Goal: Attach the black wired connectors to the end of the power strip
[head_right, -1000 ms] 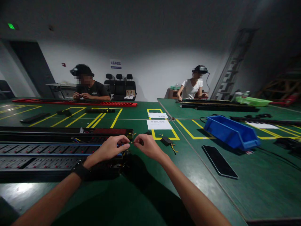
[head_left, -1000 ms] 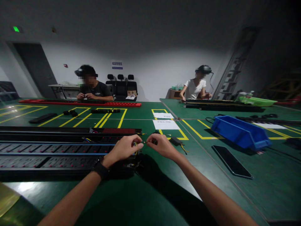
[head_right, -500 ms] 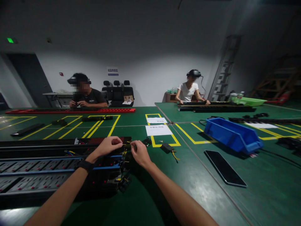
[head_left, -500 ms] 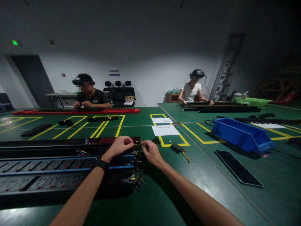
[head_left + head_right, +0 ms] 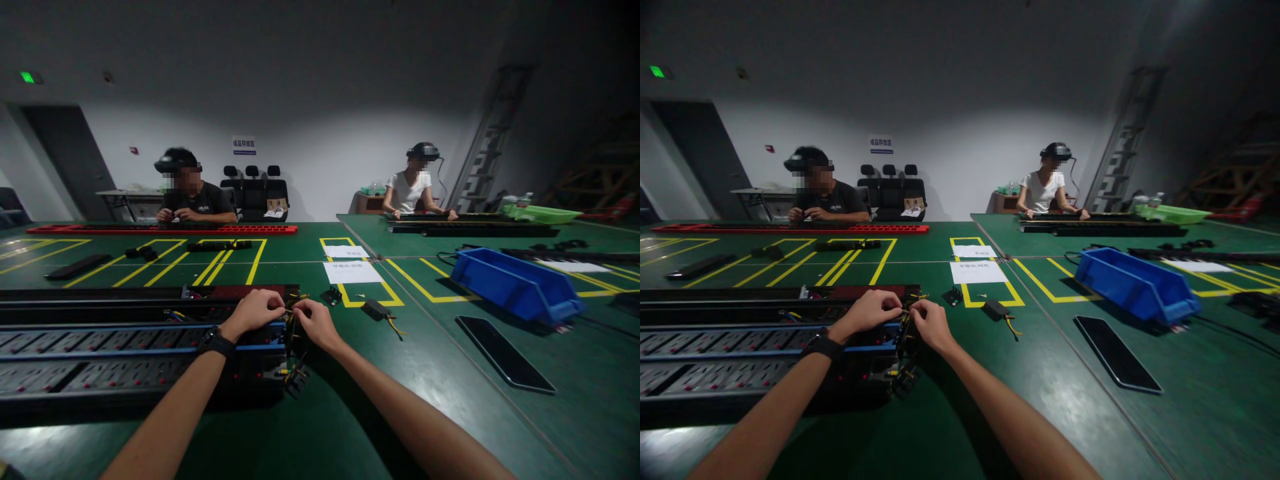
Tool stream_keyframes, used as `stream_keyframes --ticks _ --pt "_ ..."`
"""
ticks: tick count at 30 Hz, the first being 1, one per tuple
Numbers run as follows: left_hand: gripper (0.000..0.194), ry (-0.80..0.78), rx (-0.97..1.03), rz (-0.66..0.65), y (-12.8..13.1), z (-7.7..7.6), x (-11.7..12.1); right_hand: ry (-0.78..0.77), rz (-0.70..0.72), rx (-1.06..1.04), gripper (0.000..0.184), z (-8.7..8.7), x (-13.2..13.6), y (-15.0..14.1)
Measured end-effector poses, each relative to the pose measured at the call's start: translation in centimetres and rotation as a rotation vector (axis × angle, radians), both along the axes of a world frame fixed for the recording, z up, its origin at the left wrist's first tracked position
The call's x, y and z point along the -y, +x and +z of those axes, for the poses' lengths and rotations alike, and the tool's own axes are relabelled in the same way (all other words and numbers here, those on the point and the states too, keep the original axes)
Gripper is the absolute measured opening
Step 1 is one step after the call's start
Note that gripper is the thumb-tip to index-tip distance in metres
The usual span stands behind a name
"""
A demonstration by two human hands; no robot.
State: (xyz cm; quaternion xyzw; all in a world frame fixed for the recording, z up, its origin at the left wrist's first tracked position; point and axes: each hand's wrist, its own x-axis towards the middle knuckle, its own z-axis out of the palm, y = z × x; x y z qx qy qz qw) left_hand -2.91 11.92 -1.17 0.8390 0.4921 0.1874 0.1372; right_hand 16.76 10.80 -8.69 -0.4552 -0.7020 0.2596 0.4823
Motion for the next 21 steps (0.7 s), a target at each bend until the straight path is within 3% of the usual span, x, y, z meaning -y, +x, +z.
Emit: stream_keyframes --ticks 6,13,21 --pt "0.025 0.065 -0.073 0.031 0.1 -0.2 0.3 -0.074 0.03 -0.06 0.018 0.0 -0.1 0.3" --pt "0.025 0.058 -0.081 -0.015 0.6 0.1 0.7 -0.223 0.235 -0.352 0.018 -0.5 -1.2 0.1" --pt "0.025 0.044 -0.045 -0.044 0.9 0.1 0.8 -0.308 0.168 -0.373 0.021 -0.3 -1.0 0.2"
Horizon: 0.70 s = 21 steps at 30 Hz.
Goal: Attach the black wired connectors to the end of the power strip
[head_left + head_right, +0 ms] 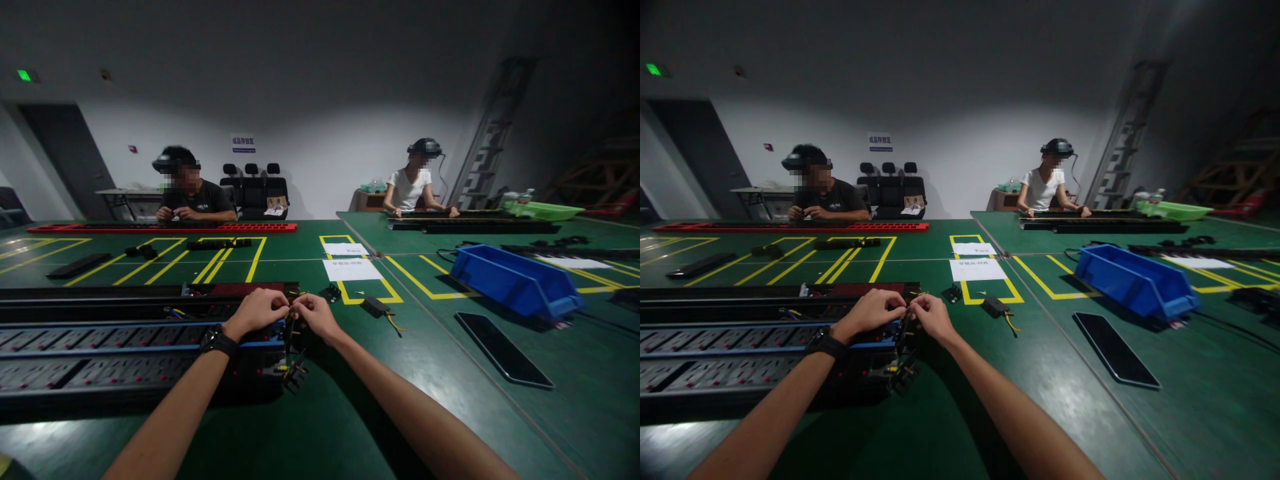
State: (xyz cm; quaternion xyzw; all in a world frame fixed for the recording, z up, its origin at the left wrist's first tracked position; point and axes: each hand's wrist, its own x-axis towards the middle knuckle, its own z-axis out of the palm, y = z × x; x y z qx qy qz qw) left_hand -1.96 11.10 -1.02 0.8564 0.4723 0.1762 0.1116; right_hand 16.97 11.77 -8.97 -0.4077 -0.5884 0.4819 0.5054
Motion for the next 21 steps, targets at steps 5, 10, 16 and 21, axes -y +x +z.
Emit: stream_keyframes --ticks 5,10,16,21 --pt "0.024 0.054 -0.047 0.022 0.21 0.0 0.21 -0.059 -0.089 -0.047 0.016 0.16 0.08 0.36" --pt "0.023 0.065 -0.043 -0.009 0.35 -0.04 0.22 -0.05 -0.073 -0.079 0.021 0.44 0.56 0.45" --pt "0.024 0.047 0.025 -0.049 0.37 -0.04 0.28 -0.018 -0.017 -0.069 0.028 0.52 0.99 0.52" --pt "0.022 0.048 0.035 -0.061 0.33 -0.07 0.31 0.075 0.056 0.006 0.035 0.26 0.93 0.59"
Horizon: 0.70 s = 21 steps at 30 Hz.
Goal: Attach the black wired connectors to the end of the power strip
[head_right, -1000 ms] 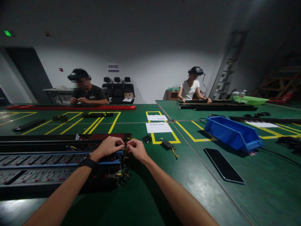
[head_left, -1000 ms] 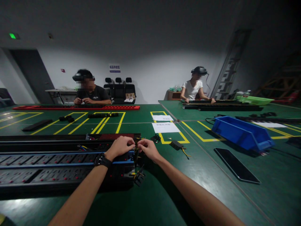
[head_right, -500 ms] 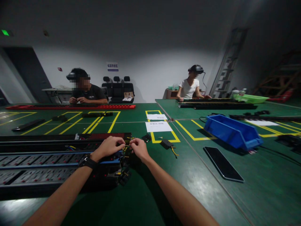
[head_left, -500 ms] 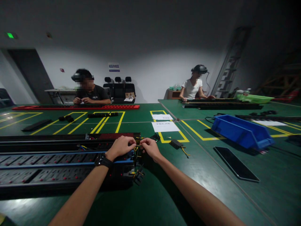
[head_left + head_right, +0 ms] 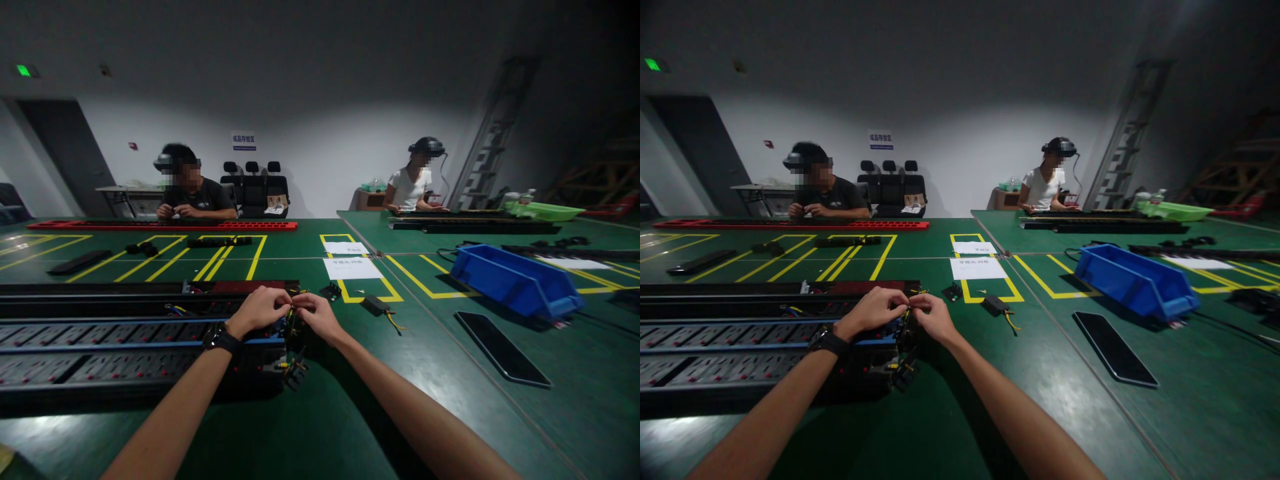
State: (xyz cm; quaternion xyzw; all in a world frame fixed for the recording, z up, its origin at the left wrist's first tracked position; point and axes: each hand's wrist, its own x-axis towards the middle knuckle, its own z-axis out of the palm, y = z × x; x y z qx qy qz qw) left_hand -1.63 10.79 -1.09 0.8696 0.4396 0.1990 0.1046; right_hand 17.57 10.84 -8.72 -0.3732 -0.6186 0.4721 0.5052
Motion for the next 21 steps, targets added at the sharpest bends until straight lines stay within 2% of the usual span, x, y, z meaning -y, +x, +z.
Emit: stream_keyframes --ticks 4,9,13,21 --pt "0.024 0.007 -0.063 0.083 0.3 0.1 0.4 0.0 0.012 0.031 0.038 -0.1 0.0 0.0" --pt "0.029 0.014 -0.2 0.234 1.4 0.7 1.3 -0.037 -0.061 0.023 0.032 -0.3 -0.1 -0.2" --pt "0.03 0.011 -0.254 0.264 1.9 1.0 1.7 -0.071 -0.107 -0.038 0.035 -0.5 -0.2 -0.2" --pt "0.025 0.007 -0.282 0.345 2.5 0.5 1.9 -0.077 -0.182 0.023 0.032 -0.8 -0.4 -0.1"
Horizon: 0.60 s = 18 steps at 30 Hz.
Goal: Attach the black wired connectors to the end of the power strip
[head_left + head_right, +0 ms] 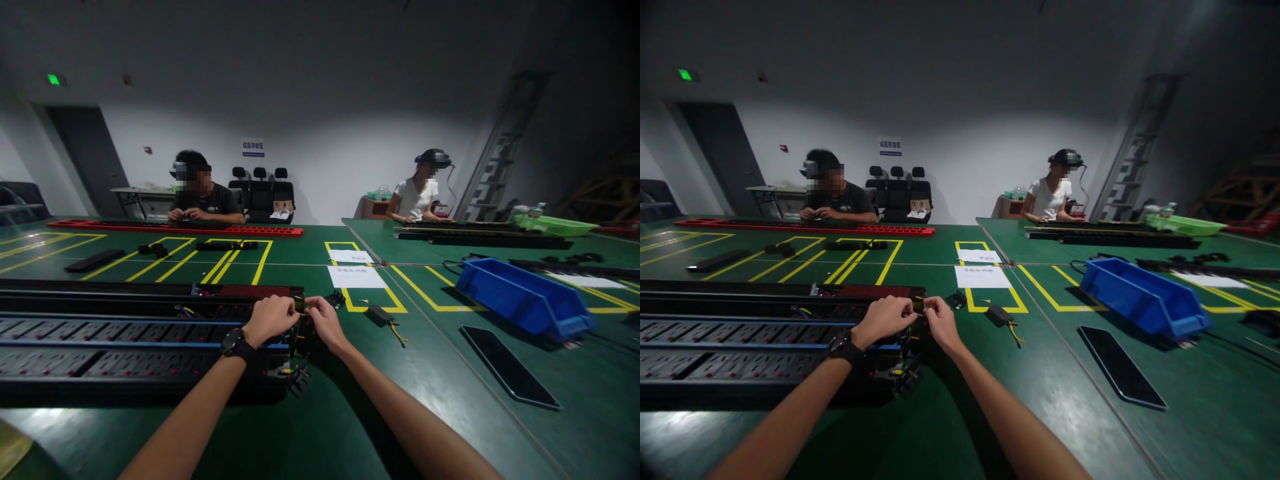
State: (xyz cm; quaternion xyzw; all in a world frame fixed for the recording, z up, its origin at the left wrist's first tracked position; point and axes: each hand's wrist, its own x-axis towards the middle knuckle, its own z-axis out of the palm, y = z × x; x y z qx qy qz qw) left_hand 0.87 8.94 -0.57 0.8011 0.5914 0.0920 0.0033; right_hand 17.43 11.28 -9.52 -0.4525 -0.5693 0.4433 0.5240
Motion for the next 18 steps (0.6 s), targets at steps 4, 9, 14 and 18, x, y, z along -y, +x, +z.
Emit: stream_keyframes --ticks 4,9,14,18 --pt "0.021 -0.009 0.027 0.061 0.3 -0.2 0.1 0.032 -0.044 0.051 0.028 -0.2 0.0 0.1" --pt "0.017 0.007 0.068 0.091 0.3 -0.2 0.3 0.071 -0.072 0.124 0.025 -0.2 0.3 0.5" --pt "0.018 0.003 0.085 0.072 -0.1 -0.5 0.1 0.091 -0.033 0.17 0.025 -0.4 1.5 1.6" --pt "0.019 0.015 0.074 0.066 0.0 -0.8 0.1 0.078 -0.04 0.139 0.025 -0.2 2.1 2.2"
